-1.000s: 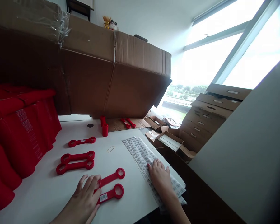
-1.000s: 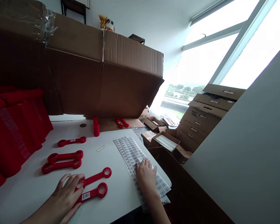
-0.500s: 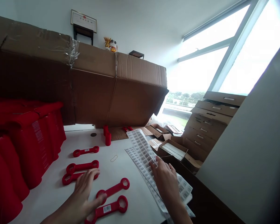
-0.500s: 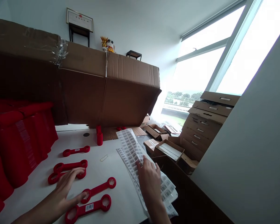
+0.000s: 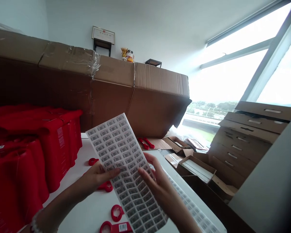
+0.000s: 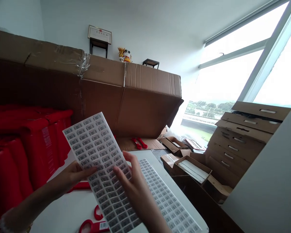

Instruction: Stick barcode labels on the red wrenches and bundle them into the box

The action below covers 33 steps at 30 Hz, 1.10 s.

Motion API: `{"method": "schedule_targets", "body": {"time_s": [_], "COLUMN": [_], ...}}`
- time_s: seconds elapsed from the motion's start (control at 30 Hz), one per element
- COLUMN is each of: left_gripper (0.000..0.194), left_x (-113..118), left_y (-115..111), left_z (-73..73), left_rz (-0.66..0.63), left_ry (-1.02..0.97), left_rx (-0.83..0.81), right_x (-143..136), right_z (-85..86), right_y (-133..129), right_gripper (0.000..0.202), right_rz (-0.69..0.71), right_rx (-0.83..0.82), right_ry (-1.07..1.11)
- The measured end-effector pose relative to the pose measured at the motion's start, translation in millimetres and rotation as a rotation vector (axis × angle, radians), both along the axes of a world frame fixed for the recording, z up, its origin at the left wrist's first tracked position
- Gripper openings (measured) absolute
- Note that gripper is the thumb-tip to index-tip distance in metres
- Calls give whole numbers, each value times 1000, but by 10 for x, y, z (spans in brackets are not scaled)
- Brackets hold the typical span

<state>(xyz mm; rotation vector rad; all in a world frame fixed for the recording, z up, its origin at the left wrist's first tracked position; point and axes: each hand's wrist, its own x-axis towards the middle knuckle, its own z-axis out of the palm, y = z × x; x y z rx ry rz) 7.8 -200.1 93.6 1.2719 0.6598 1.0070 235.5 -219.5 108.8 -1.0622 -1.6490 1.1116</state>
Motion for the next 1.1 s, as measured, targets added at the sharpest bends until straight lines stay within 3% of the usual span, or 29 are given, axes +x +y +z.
{"method": "schedule_targets", "body": {"time_s": [0.1, 0.23, 0.4, 0.47, 0.7, 0.87, 0.93, 1.1], "left_gripper": [34, 51, 33, 30, 41, 30, 27, 25], "left_x": [-101, -225, -326, -288, 52, 50, 20, -52], "left_y": [92, 323, 548, 561, 562, 650, 719, 954], "left_z": [86, 194, 244, 252, 288, 319, 298, 216], "left_rz": [33, 197, 677, 769, 505, 355, 358, 464], "left_ry": [-52, -143, -203, -158, -83, -228, -316, -490], "left_rx": [-4, 43, 144, 187, 263, 183, 119, 107], "right_x": [-78, -214, -428, -531, -848, -878, -880, -901], "right_z": [323, 567, 661, 650, 542, 440, 383, 194], "right_y": [235, 553, 851, 943, 1079, 1025, 981, 974], "right_gripper": [37, 37, 35, 34, 27, 13, 6, 20], "right_rz": [180, 286, 184, 139, 268, 106, 39, -145], "right_rx": [-159, -207, -71, -11, 185, 449, 546, 800], "right_ry": [206, 336, 337, 331, 162, -113, -245, -498]}}
